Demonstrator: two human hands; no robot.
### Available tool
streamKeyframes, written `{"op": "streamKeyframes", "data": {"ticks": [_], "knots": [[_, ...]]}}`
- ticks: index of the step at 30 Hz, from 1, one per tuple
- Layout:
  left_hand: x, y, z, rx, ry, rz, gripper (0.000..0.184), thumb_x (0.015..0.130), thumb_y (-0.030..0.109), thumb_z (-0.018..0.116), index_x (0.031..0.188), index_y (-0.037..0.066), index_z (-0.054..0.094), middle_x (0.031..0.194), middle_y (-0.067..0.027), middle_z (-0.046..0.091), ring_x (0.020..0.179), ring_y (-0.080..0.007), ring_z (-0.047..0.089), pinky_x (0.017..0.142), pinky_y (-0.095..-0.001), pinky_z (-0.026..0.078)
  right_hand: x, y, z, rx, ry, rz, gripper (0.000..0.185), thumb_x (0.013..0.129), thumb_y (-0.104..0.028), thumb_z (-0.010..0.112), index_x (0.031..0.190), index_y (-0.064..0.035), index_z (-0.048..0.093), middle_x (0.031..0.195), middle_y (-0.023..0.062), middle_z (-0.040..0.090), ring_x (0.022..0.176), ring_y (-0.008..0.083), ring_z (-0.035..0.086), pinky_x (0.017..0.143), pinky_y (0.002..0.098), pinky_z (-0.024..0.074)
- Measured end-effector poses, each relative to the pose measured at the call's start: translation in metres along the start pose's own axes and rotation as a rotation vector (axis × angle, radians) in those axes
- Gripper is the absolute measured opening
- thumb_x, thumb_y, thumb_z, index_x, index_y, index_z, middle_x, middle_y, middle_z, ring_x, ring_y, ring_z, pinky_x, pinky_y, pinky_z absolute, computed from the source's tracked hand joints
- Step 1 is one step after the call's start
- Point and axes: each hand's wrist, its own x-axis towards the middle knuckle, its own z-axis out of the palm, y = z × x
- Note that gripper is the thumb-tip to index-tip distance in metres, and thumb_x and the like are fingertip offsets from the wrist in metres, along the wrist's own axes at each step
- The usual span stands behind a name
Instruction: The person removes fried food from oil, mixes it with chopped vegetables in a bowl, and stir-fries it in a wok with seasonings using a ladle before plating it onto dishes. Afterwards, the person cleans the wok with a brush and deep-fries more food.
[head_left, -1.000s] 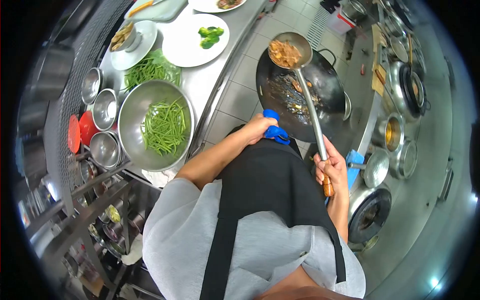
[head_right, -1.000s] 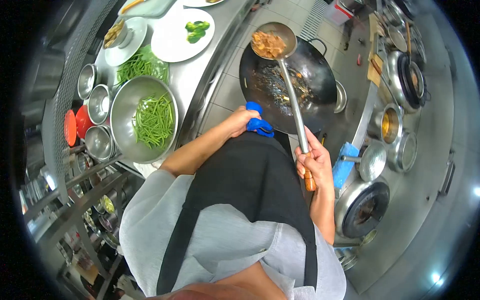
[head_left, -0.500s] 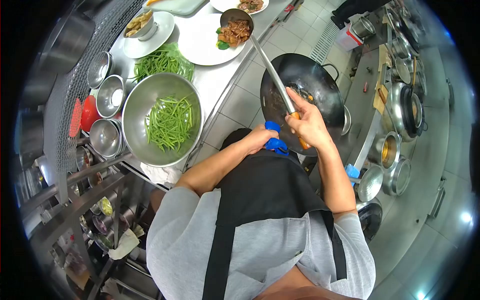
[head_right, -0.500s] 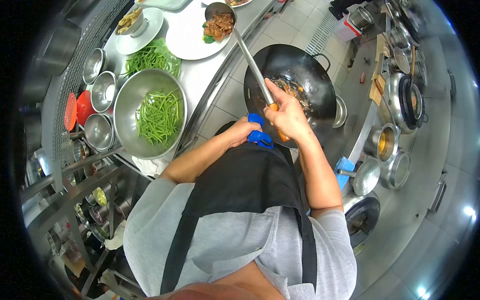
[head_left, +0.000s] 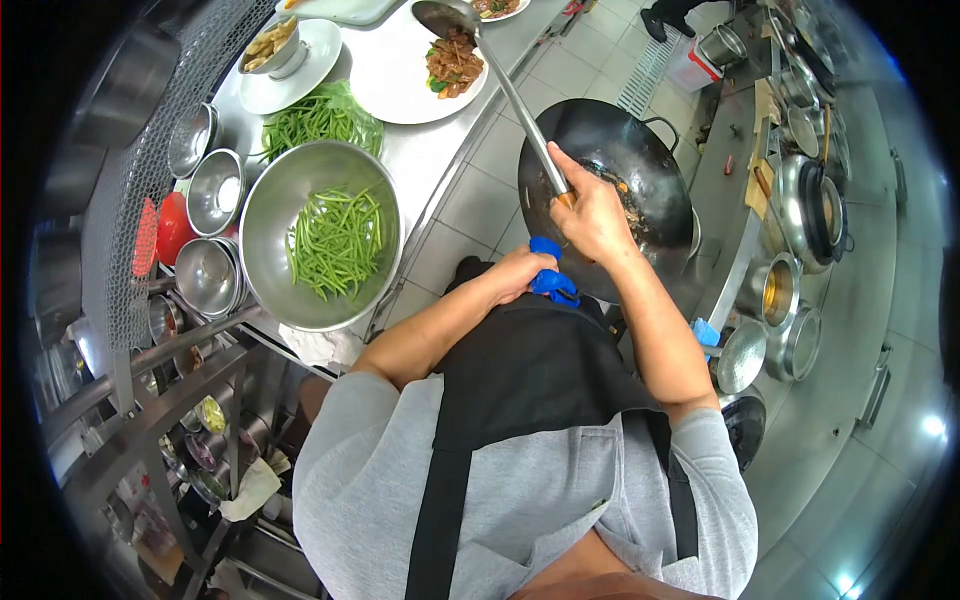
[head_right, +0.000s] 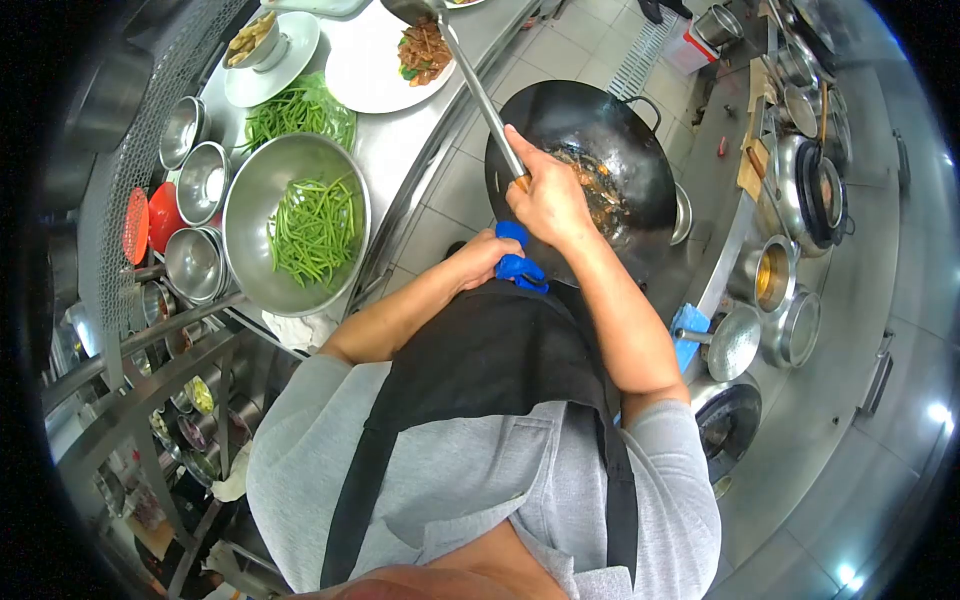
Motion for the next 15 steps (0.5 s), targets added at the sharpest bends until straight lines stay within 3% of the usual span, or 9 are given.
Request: {"op": "streamKeyframes", "data": {"ticks": [3,6,9,12,15], "knots": [[-0.003,0.001,0.002,0.015,0.002,-0.004,0.014,0.084,0.013,0.066,0.087,-0.001,0.065,0.074,-0.0104,0.065,0.060,-0.0186,0.064,0.053,-0.0320,0.050,0.003,0.002,0.004,-0.013,0.021,-0.017,0.074,0.079,-0.007,0.063,0.151,-0.0128,0.049,0.125,0.0258,0.066,0.113,0.0428,0.065,0.100,0.0430,0.0507],[-0.001,-0.004,-0.001,0.019,-0.020,-0.017,0.013,0.084,0.012,0.066,0.086,-0.001,0.065,0.075,-0.0106,0.065,0.060,-0.0189,0.064,0.054,-0.0324,0.052,0.006,0.016,0.009,0.099,0.060,-0.075,0.074,0.081,-0.003,0.063,0.153,-0.0114,0.047,0.117,0.0218,0.070,0.095,0.0357,0.072,0.086,0.0391,0.0558],[-0.001,-0.006,0.004,-0.010,0.032,-0.021,0.011,0.083,0.011,0.067,0.085,0.000,0.065,0.073,-0.0102,0.065,0.060,-0.0189,0.065,0.053,-0.0326,0.052,0.000,0.023,0.001,0.587,-0.078,0.142,0.071,0.085,0.003,0.062,0.154,-0.0073,0.045,0.103,0.0124,0.070,0.072,0.0192,0.067,0.068,0.0309,0.0543],[0.003,-0.013,0.000,-0.004,-0.026,-0.025,0.017,0.084,0.009,0.068,0.096,-0.001,0.064,0.084,-0.0117,0.068,0.069,-0.0210,0.069,0.059,-0.0338,0.057,-0.034,0.038,-0.028,1.043,-0.091,0.169,0.070,0.089,0.007,0.063,0.155,-0.0034,0.042,0.096,0.0049,0.064,0.065,0.0070,0.056,0.057,0.0232,0.0464],[-0.003,-0.014,0.009,-0.002,0.011,-0.013,0.020,0.083,0.008,0.069,0.098,-0.002,0.062,0.088,-0.0111,0.067,0.077,-0.0220,0.071,0.066,-0.0355,0.060,-0.101,0.067,-0.072,1.019,-0.009,0.292,0.071,0.089,0.006,0.066,0.155,-0.0018,0.041,0.096,0.0058,0.064,0.065,0.0083,0.055,0.056,0.0235,0.0446]]}}
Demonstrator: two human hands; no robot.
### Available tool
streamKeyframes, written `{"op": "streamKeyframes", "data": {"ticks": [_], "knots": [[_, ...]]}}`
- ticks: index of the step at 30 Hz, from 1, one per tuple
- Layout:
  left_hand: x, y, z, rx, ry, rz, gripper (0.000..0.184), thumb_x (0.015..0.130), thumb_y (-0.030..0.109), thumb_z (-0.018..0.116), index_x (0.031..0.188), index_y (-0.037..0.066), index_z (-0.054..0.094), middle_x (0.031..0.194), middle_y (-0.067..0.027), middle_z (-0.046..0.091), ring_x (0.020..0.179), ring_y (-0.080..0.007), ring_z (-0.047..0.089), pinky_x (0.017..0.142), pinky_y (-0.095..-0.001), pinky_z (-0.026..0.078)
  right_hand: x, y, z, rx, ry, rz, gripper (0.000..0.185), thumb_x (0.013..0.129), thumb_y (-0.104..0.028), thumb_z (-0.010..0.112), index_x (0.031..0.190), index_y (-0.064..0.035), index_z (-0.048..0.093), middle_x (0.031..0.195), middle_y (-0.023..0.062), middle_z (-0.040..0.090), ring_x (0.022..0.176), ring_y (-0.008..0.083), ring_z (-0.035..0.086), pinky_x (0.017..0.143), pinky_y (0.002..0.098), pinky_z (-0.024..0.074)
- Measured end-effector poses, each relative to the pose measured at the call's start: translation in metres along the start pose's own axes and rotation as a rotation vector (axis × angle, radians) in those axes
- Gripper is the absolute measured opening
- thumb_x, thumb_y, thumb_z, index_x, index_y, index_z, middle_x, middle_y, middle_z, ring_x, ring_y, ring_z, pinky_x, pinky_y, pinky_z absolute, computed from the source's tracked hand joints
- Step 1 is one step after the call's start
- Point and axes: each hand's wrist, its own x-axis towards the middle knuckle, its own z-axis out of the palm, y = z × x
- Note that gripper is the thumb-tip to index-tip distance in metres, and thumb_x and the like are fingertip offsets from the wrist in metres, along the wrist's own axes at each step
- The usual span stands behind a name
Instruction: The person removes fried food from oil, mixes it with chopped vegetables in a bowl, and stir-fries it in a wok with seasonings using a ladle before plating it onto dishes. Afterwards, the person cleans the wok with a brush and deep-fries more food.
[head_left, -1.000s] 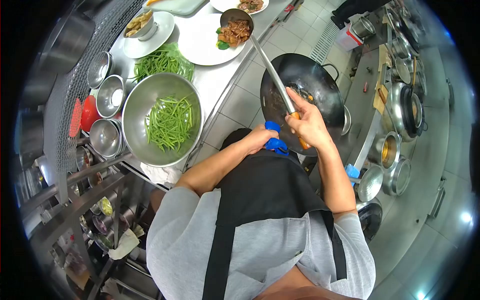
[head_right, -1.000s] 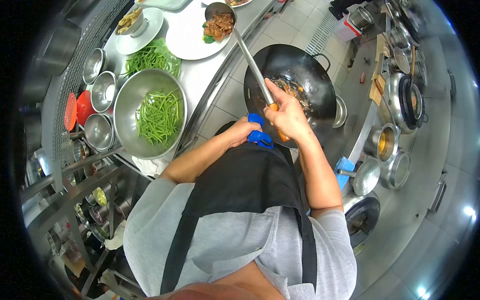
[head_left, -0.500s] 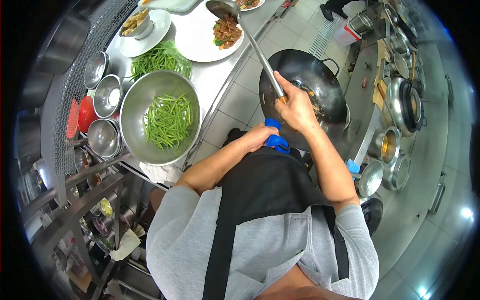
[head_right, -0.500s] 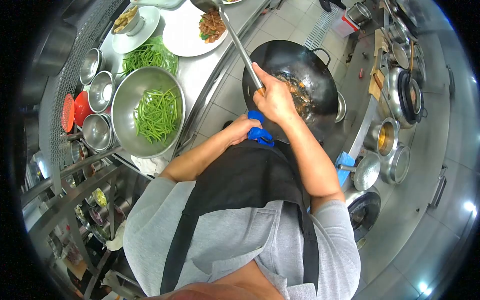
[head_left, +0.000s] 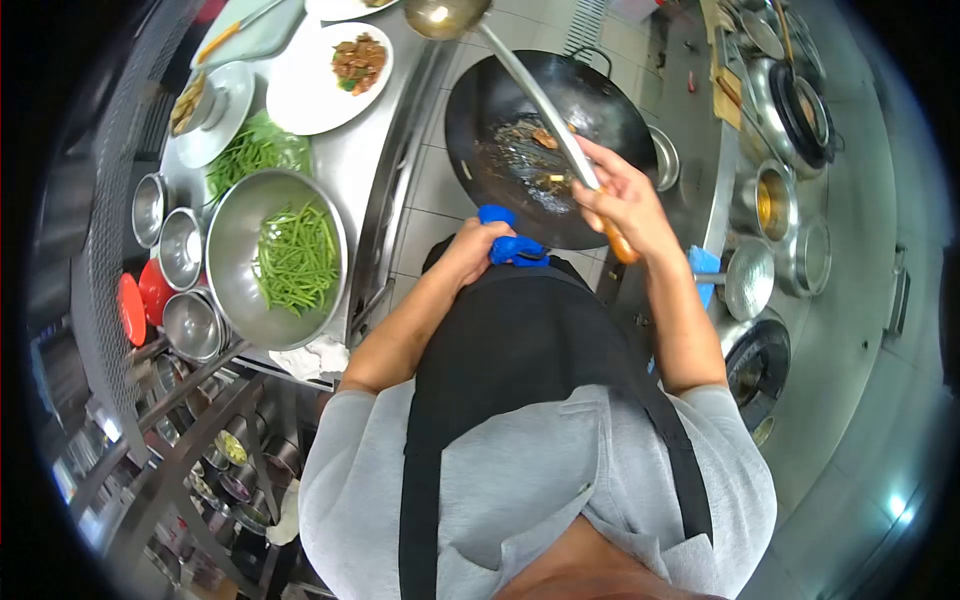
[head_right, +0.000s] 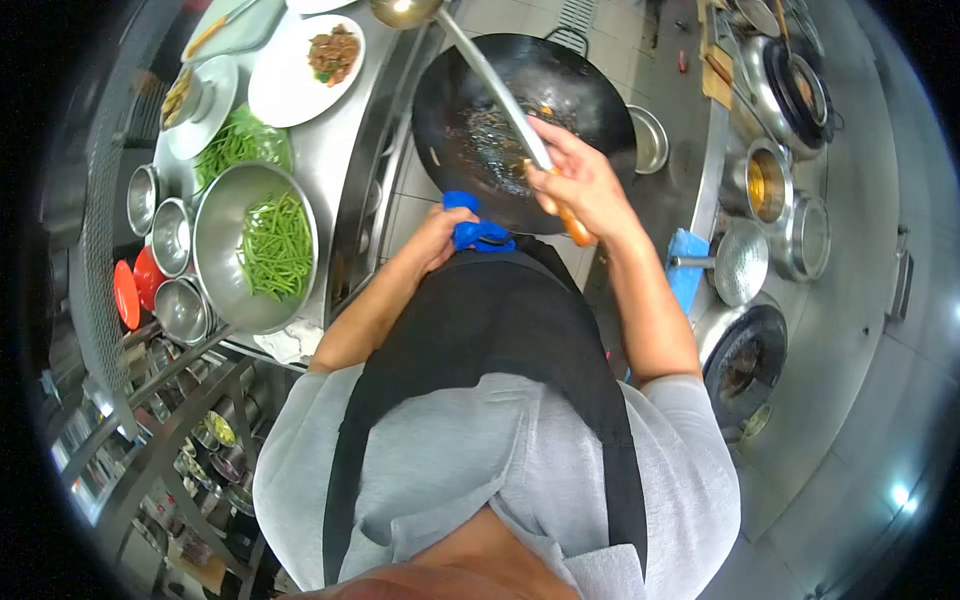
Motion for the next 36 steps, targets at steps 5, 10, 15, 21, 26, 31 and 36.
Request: {"op": "streamKeyframes", "data": {"ticks": [5,10,15,21,26,31,36], "knots": [[0.013,-0.015,0.016,-0.015,0.055,0.023,0.018,0.083,0.007,0.068,0.097,-0.004,0.062,0.086,-0.0110,0.066,0.074,-0.0216,0.069,0.065,-0.0351,0.058,-0.098,0.017,-0.092,-0.220,0.256,0.099,0.074,0.085,0.009,0.062,0.155,-0.0013,0.041,0.094,0.0031,0.062,0.065,0.0075,0.053,0.055,0.0236,0.0428],[0.015,-0.019,0.063,0.001,0.119,0.054,0.012,0.085,0.007,0.066,0.088,-0.004,0.064,0.079,-0.0101,0.065,0.068,-0.0200,0.066,0.062,-0.0327,0.053,-0.167,0.045,-0.148,-0.448,0.403,0.249,0.078,0.084,0.009,0.060,0.158,-0.0033,0.038,0.086,0.0011,0.061,0.059,0.0068,0.050,0.053,0.0241,0.0414],[0.038,-0.033,0.099,0.126,0.192,0.075,0.011,0.085,0.010,0.064,0.084,-0.001,0.063,0.074,-0.0090,0.064,0.064,-0.0183,0.064,0.057,-0.0317,0.051,-0.188,0.076,-0.162,-0.376,0.296,0.351,0.077,0.085,0.008,0.057,0.159,-0.0039,0.037,0.087,0.0026,0.064,0.056,0.0065,0.050,0.053,0.0244,0.0428],[0.059,-0.064,0.111,0.173,0.340,0.050,0.013,0.085,0.011,0.064,0.088,-0.001,0.062,0.076,-0.0091,0.065,0.063,-0.0189,0.065,0.057,-0.0330,0.057,-0.201,0.070,-0.189,0.358,-0.088,0.459,0.077,0.084,0.006,0.062,0.157,-0.0038,0.040,0.089,0.0077,0.065,0.051,0.0087,0.054,0.046,0.0228,0.0429],[0.035,-0.075,0.107,0.047,0.395,0.023,0.014,0.084,0.010,0.065,0.092,-0.001,0.062,0.081,-0.0096,0.065,0.064,-0.0202,0.067,0.057,-0.0362,0.059,-0.157,0.034,-0.173,0.324,-0.229,0.367,0.079,0.083,0.005,0.067,0.157,-0.0035,0.039,0.088,0.0089,0.063,0.051,0.0090,0.054,0.045,0.0227,0.0424],[0.029,-0.074,0.084,-0.076,0.294,0.051,0.019,0.086,0.012,0.064,0.103,0.003,0.061,0.084,-0.0086,0.067,0.068,-0.0187,0.068,0.054,-0.0324,0.056,-0.069,-0.023,-0.094,-0.084,-0.321,0.056,0.077,0.088,0.007,0.063,0.159,-0.0035,0.035,0.095,0.0059,0.060,0.064,0.0081,0.055,0.054,0.0226,0.0444],[0.018,-0.046,0.061,-0.072,0.221,0.099,0.016,0.086,0.013,0.064,0.096,0.002,0.060,0.078,-0.0091,0.066,0.061,-0.0189,0.066,0.050,-0.0331,0.053,0.030,0.005,-0.006,-0.583,-0.168,-0.415,0.072,0.088,0.003,0.061,0.156,-0.0060,0.042,0.107,0.0065,0.066,0.084,0.0126,0.061,0.074,0.0283,0.0508]]}}
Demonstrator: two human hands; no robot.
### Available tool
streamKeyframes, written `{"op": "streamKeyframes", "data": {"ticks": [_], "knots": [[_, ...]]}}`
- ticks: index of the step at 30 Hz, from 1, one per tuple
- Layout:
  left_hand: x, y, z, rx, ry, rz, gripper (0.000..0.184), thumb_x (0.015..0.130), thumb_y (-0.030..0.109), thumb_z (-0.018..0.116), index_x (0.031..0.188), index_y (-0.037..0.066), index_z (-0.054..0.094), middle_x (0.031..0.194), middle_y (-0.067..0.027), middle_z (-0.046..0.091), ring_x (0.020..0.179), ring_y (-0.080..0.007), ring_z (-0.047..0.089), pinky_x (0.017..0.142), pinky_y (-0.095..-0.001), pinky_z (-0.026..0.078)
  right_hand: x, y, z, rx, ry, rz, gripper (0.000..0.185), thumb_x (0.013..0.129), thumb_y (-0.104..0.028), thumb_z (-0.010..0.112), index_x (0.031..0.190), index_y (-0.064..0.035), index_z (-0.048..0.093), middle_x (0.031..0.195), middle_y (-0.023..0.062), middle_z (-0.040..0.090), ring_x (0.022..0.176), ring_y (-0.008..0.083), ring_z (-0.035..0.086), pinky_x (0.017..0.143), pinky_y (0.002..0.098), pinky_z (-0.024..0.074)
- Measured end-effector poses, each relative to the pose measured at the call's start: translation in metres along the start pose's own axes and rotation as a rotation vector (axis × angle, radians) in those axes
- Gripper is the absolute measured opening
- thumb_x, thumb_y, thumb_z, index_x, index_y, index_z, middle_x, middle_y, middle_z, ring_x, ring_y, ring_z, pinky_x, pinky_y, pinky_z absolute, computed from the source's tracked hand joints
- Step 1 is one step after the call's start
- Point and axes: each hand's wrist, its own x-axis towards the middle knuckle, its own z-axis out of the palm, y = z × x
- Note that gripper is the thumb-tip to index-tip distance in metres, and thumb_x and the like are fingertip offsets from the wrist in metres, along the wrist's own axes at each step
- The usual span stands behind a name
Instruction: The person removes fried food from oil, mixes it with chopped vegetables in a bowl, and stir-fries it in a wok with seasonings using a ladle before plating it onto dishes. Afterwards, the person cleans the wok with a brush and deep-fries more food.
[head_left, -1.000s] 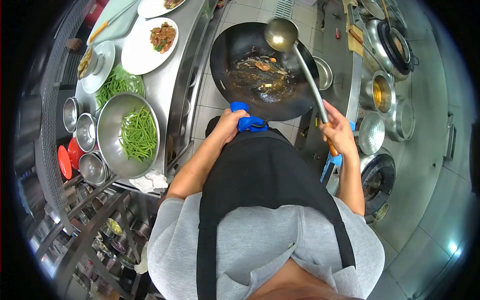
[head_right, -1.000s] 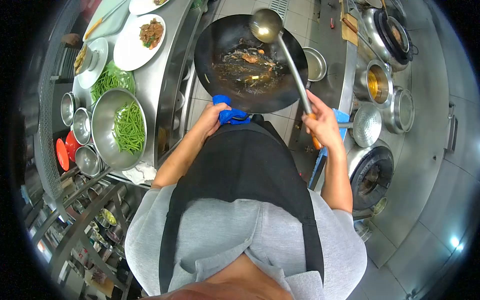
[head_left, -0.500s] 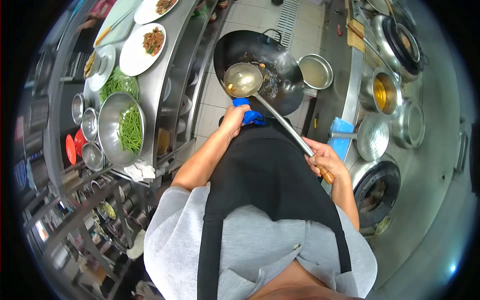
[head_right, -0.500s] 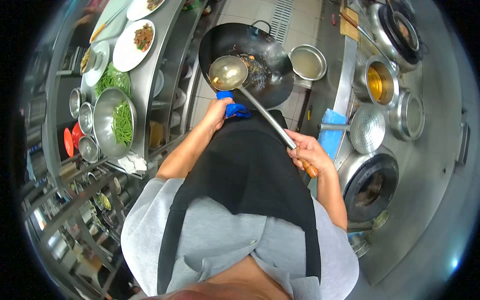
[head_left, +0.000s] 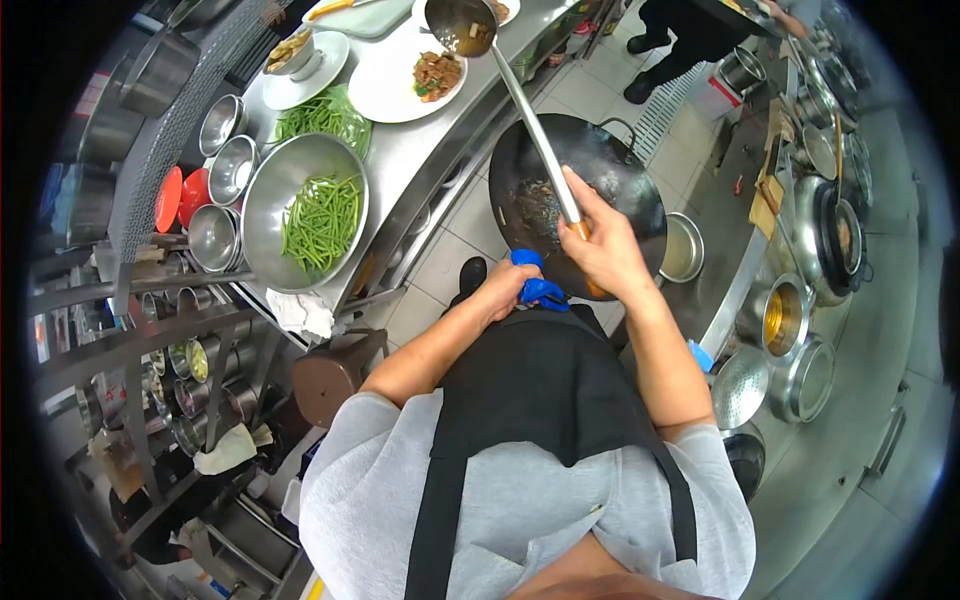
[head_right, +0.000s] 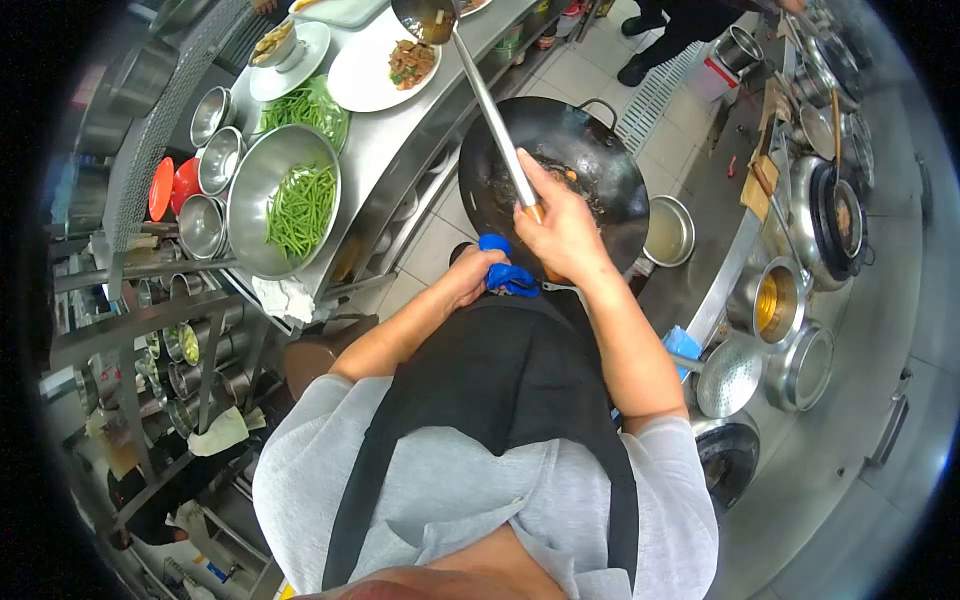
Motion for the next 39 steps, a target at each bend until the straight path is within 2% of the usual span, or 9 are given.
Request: {"op": "streamKeyframes", "data": {"ticks": [1,4,11,14,15,17,26,33,39], "knots": [[-0.001,0.004,-0.006,0.009,-0.003,-0.003,0.016,0.085,0.013,0.064,0.095,0.001,0.060,0.076,-0.0092,0.065,0.060,-0.0190,0.065,0.050,-0.0329,0.053,0.017,-0.001,0.013,-0.257,0.059,-0.149,0.071,0.086,0.003,0.062,0.155,-0.0066,0.045,0.110,0.0103,0.069,0.088,0.0170,0.065,0.080,0.0307,0.0524],[0.003,0.020,-0.025,0.052,-0.025,-0.020,0.014,0.085,0.011,0.063,0.092,0.000,0.062,0.073,-0.0095,0.064,0.057,-0.0197,0.064,0.051,-0.0335,0.052,0.054,-0.013,0.028,-0.429,-0.037,0.028,0.072,0.082,0.001,0.063,0.152,-0.0091,0.049,0.124,0.0193,0.068,0.104,0.0274,0.070,0.092,0.0341,0.0521],[0.002,0.046,-0.050,0.014,-0.070,-0.014,0.013,0.086,0.008,0.066,0.093,-0.003,0.064,0.080,-0.0114,0.067,0.068,-0.0214,0.068,0.059,-0.0347,0.055,0.073,-0.003,0.051,-0.401,0.012,0.041,0.071,0.083,0.001,0.062,0.153,-0.0090,0.048,0.136,0.0204,0.065,0.114,0.0308,0.069,0.100,0.0368,0.0504],[0.001,0.054,-0.052,0.041,-0.077,-0.048,0.012,0.085,0.007,0.067,0.093,-0.001,0.064,0.081,-0.0103,0.066,0.069,-0.0212,0.068,0.059,-0.0347,0.055,0.063,0.012,0.045,0.144,0.054,0.106,0.069,0.089,0.003,0.061,0.155,-0.0055,0.042,0.123,0.0151,0.070,0.097,0.0228,0.070,0.085,0.0325,0.0545],[-0.001,0.056,-0.052,0.037,-0.080,-0.044,0.013,0.084,0.007,0.067,0.093,-0.001,0.064,0.081,-0.0102,0.067,0.070,-0.0210,0.068,0.060,-0.0348,0.055,0.049,0.012,0.027,0.333,-0.007,0.238,0.068,0.092,0.004,0.062,0.156,-0.0037,0.039,0.106,0.0077,0.067,0.076,0.0110,0.061,0.064,0.0242,0.0488],[-0.003,0.057,-0.050,0.031,-0.093,-0.042,0.013,0.084,0.007,0.067,0.094,-0.001,0.064,0.082,-0.0101,0.067,0.071,-0.0208,0.068,0.060,-0.0350,0.055,0.018,0.007,-0.002,0.575,0.032,0.313,0.071,0.088,0.007,0.063,0.155,-0.0022,0.040,0.097,0.0055,0.064,0.067,0.0081,0.055,0.057,0.0225,0.0439],[-0.003,0.049,-0.011,0.121,-0.002,0.014,0.014,0.086,0.010,0.065,0.089,-0.003,0.066,0.078,-0.0112,0.067,0.065,-0.0205,0.067,0.059,-0.0344,0.055,-0.156,0.069,-0.082,0.159,0.382,0.607,0.073,0.083,0.006,0.062,0.154,0.0019,0.043,0.096,0.0045,0.065,0.069,0.0088,0.055,0.063,0.0265,0.0473],[0.009,0.030,0.047,0.220,0.079,0.039,0.016,0.085,0.013,0.066,0.088,-0.002,0.064,0.077,-0.0099,0.065,0.063,-0.0182,0.066,0.056,-0.0322,0.059,-0.200,0.138,-0.090,-0.225,0.306,0.594,0.077,0.084,0.002,0.059,0.158,-0.0155,0.043,0.073,0.0036,0.061,0.058,0.0105,0.053,0.057,0.0268,0.0475],[0.042,0.002,0.064,0.213,0.184,-0.021,0.014,0.087,0.015,0.065,0.088,0.001,0.062,0.079,-0.0072,0.064,0.065,-0.0155,0.064,0.056,-0.0313,0.060,-0.228,0.108,-0.101,0.845,-0.103,0.654,0.077,0.087,0.000,0.062,0.159,-0.0079,0.037,0.082,0.0064,0.062,0.055,0.0101,0.056,0.044,0.0264,0.0458]]}}
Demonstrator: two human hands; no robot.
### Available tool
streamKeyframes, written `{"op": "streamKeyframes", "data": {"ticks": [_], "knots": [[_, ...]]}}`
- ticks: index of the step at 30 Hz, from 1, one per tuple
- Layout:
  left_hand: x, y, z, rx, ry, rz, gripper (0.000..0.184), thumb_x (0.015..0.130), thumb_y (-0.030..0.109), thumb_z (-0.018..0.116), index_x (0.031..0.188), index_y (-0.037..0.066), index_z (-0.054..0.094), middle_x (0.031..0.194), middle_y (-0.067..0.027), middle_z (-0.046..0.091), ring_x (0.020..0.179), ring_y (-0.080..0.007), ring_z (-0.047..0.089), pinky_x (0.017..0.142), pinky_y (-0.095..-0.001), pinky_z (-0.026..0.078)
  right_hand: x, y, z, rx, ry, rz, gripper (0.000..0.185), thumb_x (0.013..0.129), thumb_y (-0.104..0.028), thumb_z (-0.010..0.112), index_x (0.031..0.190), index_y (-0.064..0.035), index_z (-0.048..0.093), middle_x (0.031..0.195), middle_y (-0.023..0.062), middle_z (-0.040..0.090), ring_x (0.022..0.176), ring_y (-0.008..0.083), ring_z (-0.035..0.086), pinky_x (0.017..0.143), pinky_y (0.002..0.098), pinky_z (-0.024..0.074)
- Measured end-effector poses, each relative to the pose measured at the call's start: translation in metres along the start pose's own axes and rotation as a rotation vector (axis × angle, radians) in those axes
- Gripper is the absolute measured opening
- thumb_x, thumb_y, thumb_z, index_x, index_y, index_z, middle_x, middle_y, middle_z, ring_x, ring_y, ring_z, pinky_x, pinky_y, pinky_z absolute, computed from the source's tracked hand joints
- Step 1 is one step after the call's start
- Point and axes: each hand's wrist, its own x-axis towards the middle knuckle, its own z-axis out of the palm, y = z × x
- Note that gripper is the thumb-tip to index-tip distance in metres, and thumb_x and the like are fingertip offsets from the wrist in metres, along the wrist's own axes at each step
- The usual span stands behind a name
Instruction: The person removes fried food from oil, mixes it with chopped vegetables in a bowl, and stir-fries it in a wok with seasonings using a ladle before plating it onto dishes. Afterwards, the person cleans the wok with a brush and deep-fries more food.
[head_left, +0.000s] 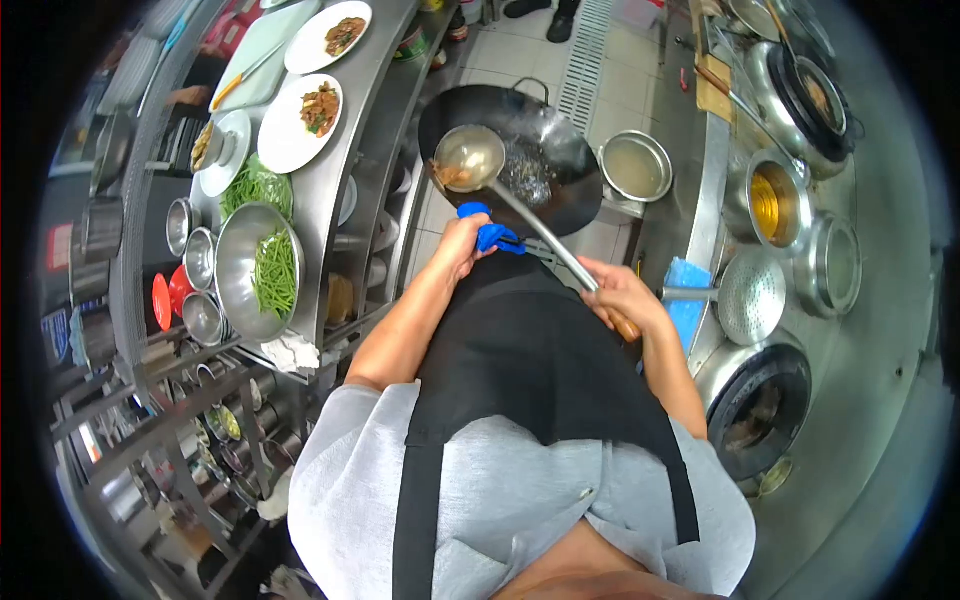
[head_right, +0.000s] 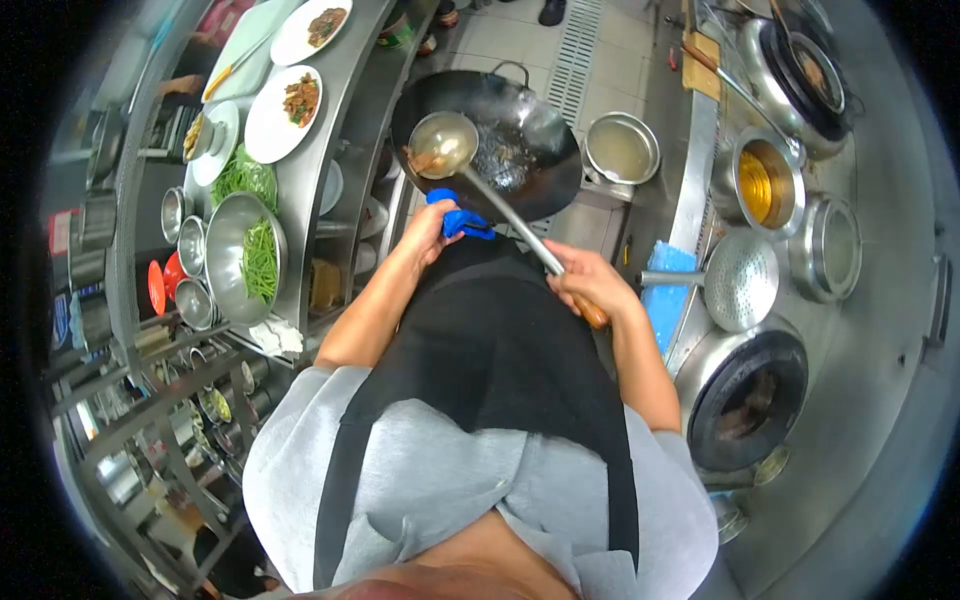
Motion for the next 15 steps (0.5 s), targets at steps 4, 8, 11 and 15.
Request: {"op": "streamKeyframes", "data": {"ticks": [4,8,11,15], "knots": [[0.001,-0.021,-0.015,-0.068,0.017,-0.111,0.013,0.091,0.019,0.063,0.101,0.011,0.060,0.085,-0.0030,0.066,0.074,-0.0143,0.066,0.061,-0.0321,0.060,-0.014,-0.010,-0.009,0.185,-0.125,0.055,0.078,0.087,-0.003,0.066,0.158,-0.0038,0.036,0.092,0.0094,0.065,0.055,0.0104,0.057,0.044,0.0250,0.0479],[-0.003,-0.020,-0.029,-0.098,0.009,-0.108,0.015,0.091,0.018,0.064,0.101,0.008,0.061,0.084,-0.0043,0.066,0.075,-0.0158,0.067,0.062,-0.0317,0.061,0.000,-0.071,0.030,0.037,-0.051,0.015,0.078,0.086,0.002,0.068,0.157,-0.0038,0.038,0.090,0.0083,0.065,0.056,0.0086,0.057,0.045,0.0236,0.0463],[0.005,-0.012,-0.040,-0.154,-0.027,-0.093,0.021,0.091,0.016,0.063,0.106,0.001,0.062,0.092,-0.0106,0.069,0.076,-0.0198,0.070,0.058,-0.0331,0.060,0.034,-0.127,0.066,-0.158,-0.019,-0.133,0.078,0.086,0.004,0.065,0.158,-0.0025,0.036,0.087,0.0064,0.063,0.058,0.0077,0.056,0.050,0.0228,0.0466],[0.020,0.018,-0.061,-0.161,-0.158,-0.094,0.018,0.090,0.017,0.065,0.100,0.001,0.063,0.087,-0.0099,0.068,0.072,-0.0192,0.068,0.056,-0.0331,0.058,0.104,-0.194,0.123,-0.403,0.078,-0.341,0.080,0.083,0.007,0.059,0.159,-0.0018,0.035,0.090,0.0043,0.061,0.066,0.0083,0.053,0.058,0.0235,0.0468]]}}
